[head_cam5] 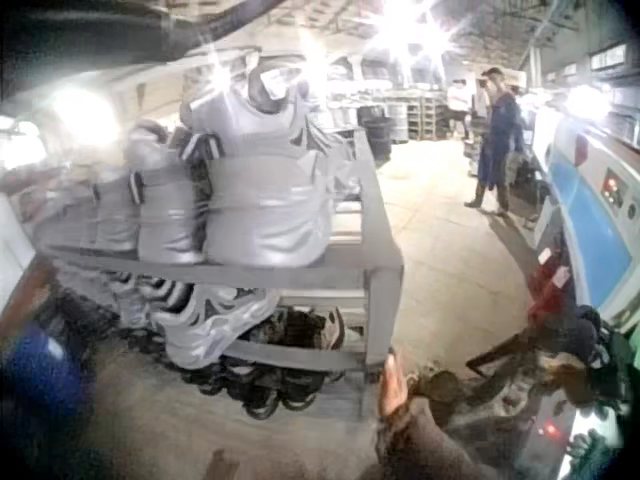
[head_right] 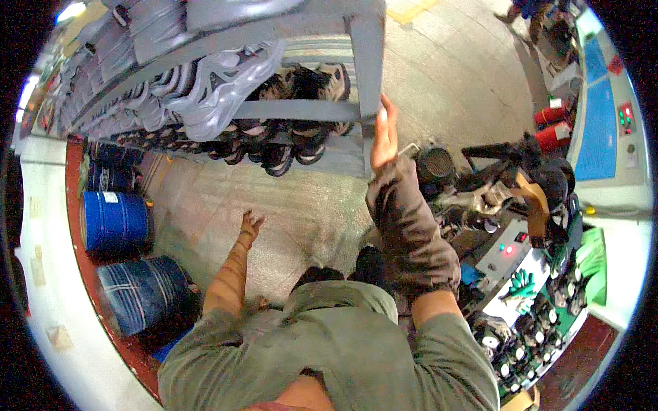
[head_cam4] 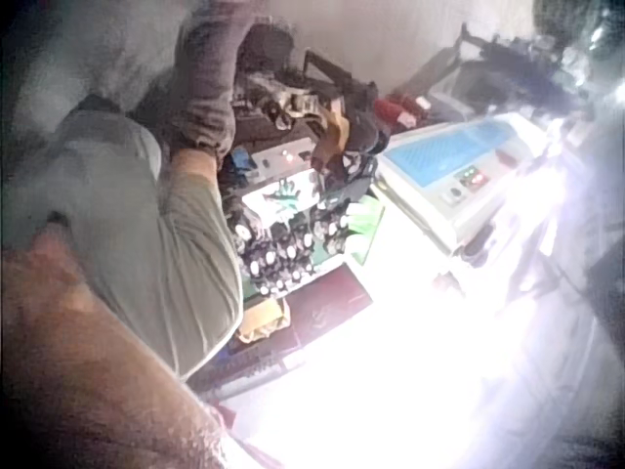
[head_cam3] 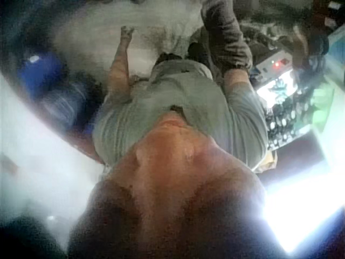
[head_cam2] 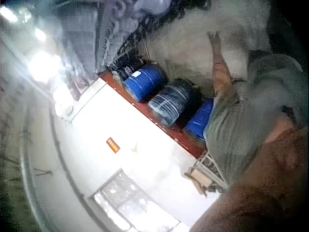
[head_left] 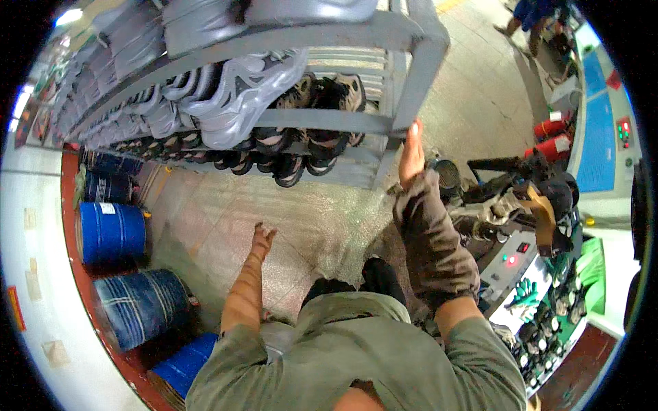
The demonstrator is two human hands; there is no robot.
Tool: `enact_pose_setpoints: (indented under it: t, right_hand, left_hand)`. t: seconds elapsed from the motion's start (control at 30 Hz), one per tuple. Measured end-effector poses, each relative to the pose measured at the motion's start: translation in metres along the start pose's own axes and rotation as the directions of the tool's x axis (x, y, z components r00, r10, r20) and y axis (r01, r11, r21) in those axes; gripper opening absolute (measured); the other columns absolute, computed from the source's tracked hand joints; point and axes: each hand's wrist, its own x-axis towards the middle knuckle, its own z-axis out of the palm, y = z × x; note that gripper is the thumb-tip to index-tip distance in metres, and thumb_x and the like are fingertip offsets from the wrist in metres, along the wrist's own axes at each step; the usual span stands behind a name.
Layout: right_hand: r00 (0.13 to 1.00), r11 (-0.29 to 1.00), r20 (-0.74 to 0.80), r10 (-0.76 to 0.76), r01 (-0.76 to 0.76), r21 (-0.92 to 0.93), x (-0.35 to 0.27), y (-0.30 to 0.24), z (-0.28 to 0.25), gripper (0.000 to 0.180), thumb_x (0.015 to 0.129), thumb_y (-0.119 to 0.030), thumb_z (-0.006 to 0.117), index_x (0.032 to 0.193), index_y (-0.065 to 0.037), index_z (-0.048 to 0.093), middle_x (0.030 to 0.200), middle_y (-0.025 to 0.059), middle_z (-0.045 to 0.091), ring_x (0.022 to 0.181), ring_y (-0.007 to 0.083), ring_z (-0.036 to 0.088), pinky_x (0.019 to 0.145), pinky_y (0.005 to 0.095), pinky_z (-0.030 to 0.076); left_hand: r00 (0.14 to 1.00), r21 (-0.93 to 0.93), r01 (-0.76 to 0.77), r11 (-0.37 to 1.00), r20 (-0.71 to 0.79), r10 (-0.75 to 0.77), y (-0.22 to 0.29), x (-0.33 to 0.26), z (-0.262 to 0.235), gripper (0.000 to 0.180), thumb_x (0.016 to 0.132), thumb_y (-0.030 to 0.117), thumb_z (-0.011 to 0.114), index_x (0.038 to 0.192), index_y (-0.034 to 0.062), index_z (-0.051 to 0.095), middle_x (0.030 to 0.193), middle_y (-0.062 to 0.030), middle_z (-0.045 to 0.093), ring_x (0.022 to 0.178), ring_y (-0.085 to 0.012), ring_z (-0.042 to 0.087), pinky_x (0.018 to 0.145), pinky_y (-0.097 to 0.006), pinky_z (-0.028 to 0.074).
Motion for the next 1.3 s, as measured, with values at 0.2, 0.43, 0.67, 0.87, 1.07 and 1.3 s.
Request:
enact_pose_setpoints:
  t: [0.2,0.43,0.67,0.87,1.07,1.3]
  right_hand:
    - [0.998,0.994,-0.067,0.011,-0.004,0.111,-0.081,0.027,0.003,0.062,0.105,-0.045,0.031,0.150,-0.003,0.029,0.149,0.0134,0.034,0.138,0.0244,0.032,0.115,0.0407,0.024]
    - [0.913,0.945,-0.266,0.311,-0.265,0.193,-0.153,-0.078,0.053,0.068,0.099,-0.059,0.036,0.147,-0.011,0.038,0.129,0.0076,0.051,0.117,0.0232,0.048,0.101,0.0345,0.037]
    - [0.919,0.947,-0.239,0.314,-0.285,0.150,-0.225,-0.088,0.067,0.059,0.102,-0.049,0.041,0.146,-0.012,0.034,0.136,0.0113,0.045,0.123,0.0273,0.045,0.107,0.0419,0.032]
    - [0.948,0.945,0.074,0.309,-0.315,0.084,-0.302,-0.097,0.065,0.068,0.101,-0.044,0.042,0.153,-0.006,0.022,0.152,0.0139,0.029,0.141,0.0271,0.025,0.115,0.0426,0.022]
    - [0.694,0.929,0.707,0.137,0.158,-0.336,-0.267,-0.181,0.005,0.074,0.090,-0.034,0.064,0.147,0.000,0.032,0.144,0.0172,0.045,0.134,0.0320,0.042,0.112,0.0446,0.033]
    - [0.899,0.889,-0.128,-0.420,0.379,-0.256,0.109,-0.137,-0.032,0.044,0.104,-0.030,0.042,0.133,0.001,0.051,0.128,0.0170,0.058,0.124,0.0252,0.052,0.106,0.0354,0.039]
  left_hand:
    - [0.952,-0.621,0.242,0.745,0.006,-0.305,0.019,0.144,0.009,0.109,0.079,0.026,0.081,0.155,0.0099,0.005,0.148,-0.0254,0.037,0.129,-0.0421,0.045,0.094,-0.049,0.050]
    - [0.986,-0.243,-0.130,0.961,-0.132,0.100,0.011,0.164,0.071,0.090,0.074,0.042,0.076,0.139,-0.0049,0.034,0.133,-0.0239,0.053,0.118,-0.0367,0.053,0.093,-0.049,0.045]
    - [0.982,-0.273,0.126,0.954,-0.103,-0.160,0.018,0.066,0.016,0.094,0.077,0.036,0.079,0.145,-0.0057,0.028,0.141,-0.0248,0.044,0.130,-0.0369,0.045,0.106,-0.047,0.041]
    - [0.991,-0.952,-0.133,0.276,-0.119,0.065,0.010,-0.135,-0.005,0.030,0.096,0.011,0.059,0.125,0.0058,0.052,0.110,-0.0033,0.060,0.102,-0.0142,0.058,0.102,-0.034,0.044]
    - [0.932,-0.808,-0.356,0.469,-0.270,0.242,0.178,-0.320,-0.132,0.058,0.089,0.032,0.067,0.131,-0.0039,0.048,0.126,-0.0128,0.055,0.118,-0.0246,0.052,0.105,-0.037,0.037]
    - [0.744,-0.558,-0.647,0.520,-0.611,0.270,0.284,-0.368,-0.130,0.054,0.084,0.020,0.071,0.127,-0.0015,0.047,0.120,-0.0131,0.056,0.114,-0.0255,0.053,0.102,-0.038,0.038]
